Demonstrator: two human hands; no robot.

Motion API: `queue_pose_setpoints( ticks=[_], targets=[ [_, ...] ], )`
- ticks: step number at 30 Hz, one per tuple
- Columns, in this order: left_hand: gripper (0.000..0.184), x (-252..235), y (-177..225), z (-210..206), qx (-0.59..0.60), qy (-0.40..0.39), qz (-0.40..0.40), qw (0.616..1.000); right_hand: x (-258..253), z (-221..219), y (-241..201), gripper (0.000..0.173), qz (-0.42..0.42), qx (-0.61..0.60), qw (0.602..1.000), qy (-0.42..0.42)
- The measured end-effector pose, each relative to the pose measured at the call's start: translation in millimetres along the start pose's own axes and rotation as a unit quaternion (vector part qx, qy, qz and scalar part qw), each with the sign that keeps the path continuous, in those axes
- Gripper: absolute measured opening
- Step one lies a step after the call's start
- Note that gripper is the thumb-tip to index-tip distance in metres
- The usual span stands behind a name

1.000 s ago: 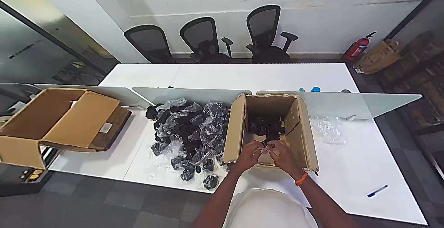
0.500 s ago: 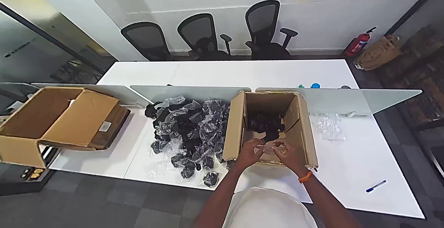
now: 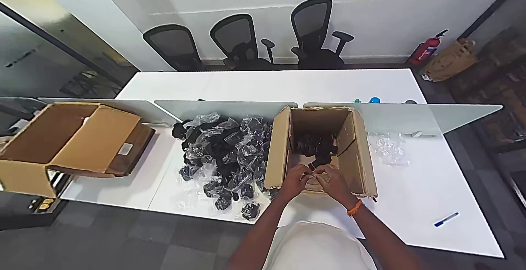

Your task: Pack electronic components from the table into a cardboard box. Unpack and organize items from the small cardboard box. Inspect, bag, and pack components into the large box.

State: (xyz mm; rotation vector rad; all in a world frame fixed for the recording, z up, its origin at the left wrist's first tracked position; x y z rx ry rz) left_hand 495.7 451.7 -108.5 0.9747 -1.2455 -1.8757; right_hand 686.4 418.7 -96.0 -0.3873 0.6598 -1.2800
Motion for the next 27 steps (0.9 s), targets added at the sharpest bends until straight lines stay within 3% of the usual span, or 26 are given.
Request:
queue_pose_setpoints(
  ticks=[11, 22, 27],
  targets=[
    [0.015, -4.5, 1.2, 0.8, 0.032, 0.015, 0.017, 0.999, 4.0, -0.6, 4.4, 0.020, -0.025, -0.013, 1.000, -0.004],
    [0.011, -5.0, 0.8, 2.5, 0.063, 0.026, 0.023, 0.997, 6.3, 0.1, 6.8, 0.016, 0.013, -0.029, 0.998, 0.058],
    [0.014, -3.9, 1.8, 1.3, 0.074, -0.001, 0.003, 0.997, 6.7, -1.4, 5.3, 0.014, 0.030, -0.017, 0.998, 0.043]
  ],
)
Point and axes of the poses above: each hand's wrist, its own x-axis away from the middle knuckle, its own z-axis out of the back of the hand, y = z × x, the point moved 3 cm from there along -x, towards the middle knuckle, and after that the axes turned 12 degrees about x, right-handed, at the moved point
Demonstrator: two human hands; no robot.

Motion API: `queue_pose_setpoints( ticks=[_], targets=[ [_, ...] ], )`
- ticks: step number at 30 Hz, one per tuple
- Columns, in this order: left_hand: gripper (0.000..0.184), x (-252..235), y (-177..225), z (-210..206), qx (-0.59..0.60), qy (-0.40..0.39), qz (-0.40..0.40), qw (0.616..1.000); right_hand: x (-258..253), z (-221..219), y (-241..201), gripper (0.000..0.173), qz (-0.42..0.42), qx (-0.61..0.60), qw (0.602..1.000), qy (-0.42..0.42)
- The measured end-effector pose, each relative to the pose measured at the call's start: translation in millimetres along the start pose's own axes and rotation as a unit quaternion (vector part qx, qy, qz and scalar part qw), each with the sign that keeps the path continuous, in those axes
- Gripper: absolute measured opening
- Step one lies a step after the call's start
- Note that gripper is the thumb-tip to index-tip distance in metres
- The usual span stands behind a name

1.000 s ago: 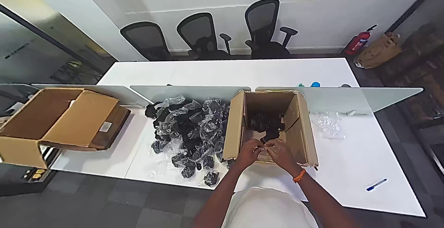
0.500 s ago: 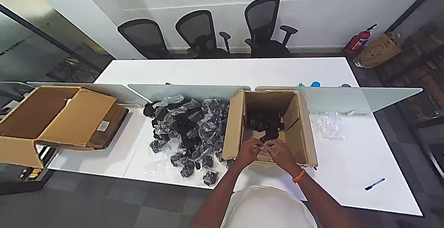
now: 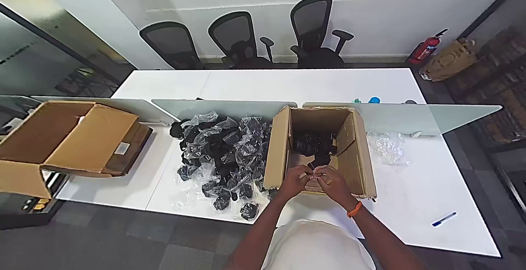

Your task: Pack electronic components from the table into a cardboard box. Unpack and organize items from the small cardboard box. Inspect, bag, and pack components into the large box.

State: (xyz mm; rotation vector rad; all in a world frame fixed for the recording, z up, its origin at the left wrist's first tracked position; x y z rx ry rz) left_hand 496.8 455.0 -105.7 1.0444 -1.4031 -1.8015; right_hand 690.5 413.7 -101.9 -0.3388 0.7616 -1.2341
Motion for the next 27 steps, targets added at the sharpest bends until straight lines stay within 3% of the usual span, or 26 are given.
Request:
queue_pose_setpoints(
  ticks=[10, 22, 27],
  targets=[
    [0.008, 3.1, 1.7, -2.1, -0.015, 0.028, -0.003, 0.999, 0.8, 1.6, -0.8, 0.013, 0.017, -0.064, 0.998, 0.013],
    [0.010, 1.8, 2.7, -1.9, -0.003, -0.018, 0.000, 1.000, 0.6, -0.3, 1.7, 0.007, -0.027, -0.055, 0.998, -0.033],
    [0.009, 1.5, 0.3, -4.1, -0.005, -0.017, -0.014, 1.000, -1.5, 0.9, -0.9, 0.012, -0.024, -0.070, 0.997, -0.035]
  ],
)
Point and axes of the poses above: each hand's wrist, its own x-axis away from the middle knuckle, its own z-axis out of the back of the hand, y = z × x, the point moved 3 cm from there along -x, towards the middle knuckle, and after that the axes turned 12 degrees about x, right-handed, at the moved point
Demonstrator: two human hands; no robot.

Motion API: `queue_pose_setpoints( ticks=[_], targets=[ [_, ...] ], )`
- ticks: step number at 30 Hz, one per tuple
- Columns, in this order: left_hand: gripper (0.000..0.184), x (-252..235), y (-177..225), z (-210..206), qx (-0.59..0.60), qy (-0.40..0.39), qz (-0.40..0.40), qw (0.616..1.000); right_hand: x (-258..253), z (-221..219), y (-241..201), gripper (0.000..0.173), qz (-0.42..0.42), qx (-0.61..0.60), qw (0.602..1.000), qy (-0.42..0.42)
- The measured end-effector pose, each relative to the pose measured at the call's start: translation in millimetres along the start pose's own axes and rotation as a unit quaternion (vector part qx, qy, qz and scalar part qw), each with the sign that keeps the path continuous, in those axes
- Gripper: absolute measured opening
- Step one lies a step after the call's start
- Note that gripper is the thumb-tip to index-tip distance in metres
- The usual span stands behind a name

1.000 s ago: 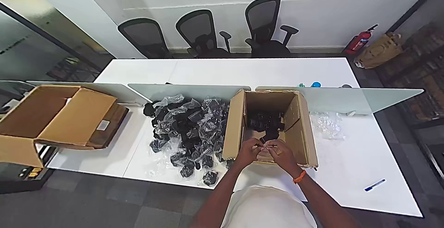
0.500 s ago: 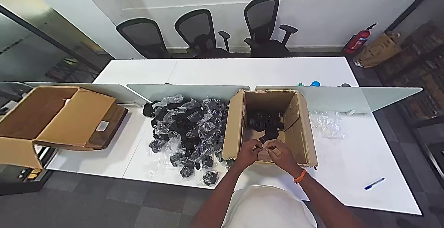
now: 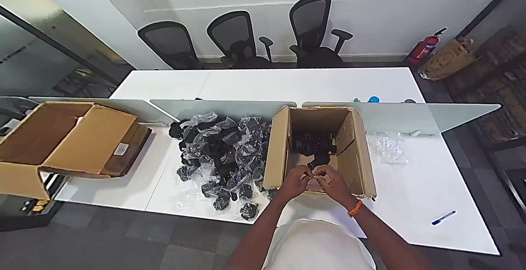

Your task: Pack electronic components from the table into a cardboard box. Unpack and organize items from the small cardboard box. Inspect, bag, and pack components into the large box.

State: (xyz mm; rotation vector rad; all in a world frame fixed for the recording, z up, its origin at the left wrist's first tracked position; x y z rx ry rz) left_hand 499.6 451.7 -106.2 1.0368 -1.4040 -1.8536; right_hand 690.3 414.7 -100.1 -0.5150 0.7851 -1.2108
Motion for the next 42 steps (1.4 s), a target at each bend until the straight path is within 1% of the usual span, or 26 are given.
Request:
queue_pose_setpoints(
  ticks=[3, 6, 9, 14, 18, 25, 33, 42],
  targets=[
    [0.009, 0.0, 0.0, 1.9, 0.001, 0.014, 0.006, 1.000, -1.9, -0.9, 2.4, 0.017, -0.002, -0.022, 1.000, 0.010],
    [0.012, -0.2, 0.9, 3.3, 0.005, 0.022, 0.023, 0.999, -2.9, 1.4, 1.7, 0.014, -0.014, -0.035, 0.999, 0.009],
    [0.011, -0.3, 1.4, 4.2, 0.022, 0.030, 0.019, 0.999, -2.7, 2.9, 0.5, 0.014, -0.020, -0.034, 0.999, 0.012],
    [0.011, 0.2, -0.3, 4.9, 0.024, 0.043, 0.011, 0.999, -3.1, 0.2, 2.6, 0.012, 0.000, -0.052, 0.999, 0.016],
    [0.011, 0.6, -2.2, 5.6, 0.024, 0.056, 0.010, 0.998, -4.0, -0.1, 3.2, 0.014, -0.003, -0.024, 1.000, 0.012],
    [0.010, 0.1, -1.1, 5.6, 0.041, 0.050, 0.005, 0.998, -4.5, -0.8, 5.0, 0.013, -0.015, 0.014, 1.000, 0.008],
    [0.010, -0.9, -1.1, 5.8, 0.049, 0.040, 0.001, 0.998, -4.3, -0.4, 5.2, 0.011, -0.017, 0.016, 1.000, 0.006],
    [0.009, -0.8, -2.7, 5.5, 0.047, 0.039, 0.003, 0.998, -3.5, 0.2, 2.9, 0.013, -0.009, 0.003, 1.000, 0.005]
  ],
)
Point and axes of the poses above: each hand's wrist, its own x-axis away from the middle knuckle, its own z-axis out of the back of the hand, y = z × x, the point moved 3 cm from there along -x, towards the middle knuckle, and after that the axes turned 12 degrees about x, right-handed, at the moved point
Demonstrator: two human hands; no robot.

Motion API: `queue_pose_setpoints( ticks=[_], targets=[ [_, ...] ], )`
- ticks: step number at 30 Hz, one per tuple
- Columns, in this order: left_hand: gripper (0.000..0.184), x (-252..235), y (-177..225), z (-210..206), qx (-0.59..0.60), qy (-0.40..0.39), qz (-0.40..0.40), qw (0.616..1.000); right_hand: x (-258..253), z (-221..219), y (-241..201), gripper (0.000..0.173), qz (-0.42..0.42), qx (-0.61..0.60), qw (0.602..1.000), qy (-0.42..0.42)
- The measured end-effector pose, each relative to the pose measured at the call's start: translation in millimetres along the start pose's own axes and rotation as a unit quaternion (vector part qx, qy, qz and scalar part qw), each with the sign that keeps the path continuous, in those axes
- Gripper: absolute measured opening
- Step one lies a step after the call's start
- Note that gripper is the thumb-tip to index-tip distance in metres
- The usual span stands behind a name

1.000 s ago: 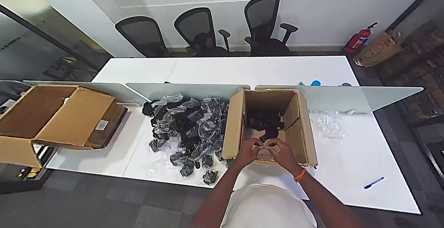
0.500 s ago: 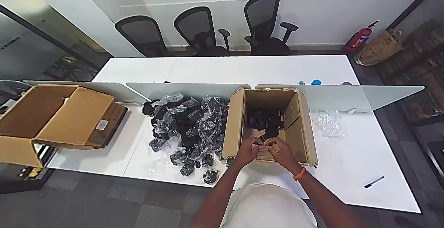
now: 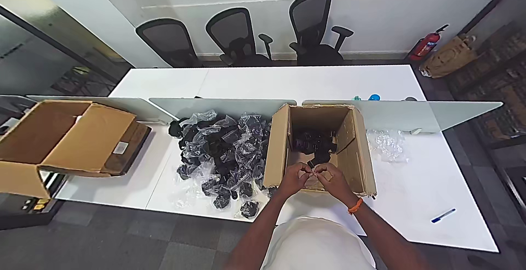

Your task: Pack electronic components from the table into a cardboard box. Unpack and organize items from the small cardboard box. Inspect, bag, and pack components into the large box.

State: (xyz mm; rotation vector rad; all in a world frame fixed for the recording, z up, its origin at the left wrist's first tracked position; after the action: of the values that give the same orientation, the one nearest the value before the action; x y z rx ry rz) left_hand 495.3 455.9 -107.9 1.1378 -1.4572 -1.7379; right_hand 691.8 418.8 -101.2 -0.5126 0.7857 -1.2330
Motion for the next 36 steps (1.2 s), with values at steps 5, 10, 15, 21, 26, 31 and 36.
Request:
queue_pose_setpoints(
  ticks=[5, 10, 15, 21, 26, 31, 36],
  targets=[
    [0.009, -0.3, 0.3, -0.1, -0.006, 0.001, 0.002, 1.000, 0.2, 0.2, -0.1, 0.012, 0.001, -0.003, 1.000, -0.004],
    [0.008, 0.0, 0.6, -0.6, -0.015, -0.003, 0.007, 1.000, 0.4, 0.5, -1.4, 0.011, 0.011, -0.016, 1.000, -0.005],
    [0.009, 0.5, -1.5, -1.8, -0.031, -0.022, 0.011, 0.999, 1.0, 0.5, 0.2, 0.010, 0.009, 0.015, 1.000, -0.003],
    [0.007, 1.4, 1.2, -4.7, -0.040, -0.048, 0.018, 0.998, 2.7, 1.0, -2.4, 0.009, 0.018, 0.051, 0.999, -0.006],
    [0.006, 2.3, 2.0, -6.4, -0.064, -0.067, 0.023, 0.995, 2.0, -1.6, -2.8, 0.012, 0.027, 0.056, 0.998, -0.028],
    [0.006, 2.6, 2.2, -3.7, -0.054, -0.056, 0.012, 0.997, 0.4, -4.9, -1.1, 0.020, 0.031, 0.058, 0.997, -0.044],
    [0.009, -0.6, 3.3, -2.6, -0.034, -0.028, 0.022, 0.999, -0.3, -3.9, 1.8, 0.017, 0.023, 0.077, 0.997, -0.007]
  ],
)
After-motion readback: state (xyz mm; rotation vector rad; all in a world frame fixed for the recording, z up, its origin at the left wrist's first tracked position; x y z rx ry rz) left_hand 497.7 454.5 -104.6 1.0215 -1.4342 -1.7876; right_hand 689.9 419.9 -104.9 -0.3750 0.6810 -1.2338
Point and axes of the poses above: each hand's wrist, its own x-axis away from the middle knuckle, its own z-axis out of the back of the hand, y = z × x, the point moved 3 cm from there along -x, towards the middle knuckle, and after that the axes turned 12 degrees about x, right-handed, at the moved point
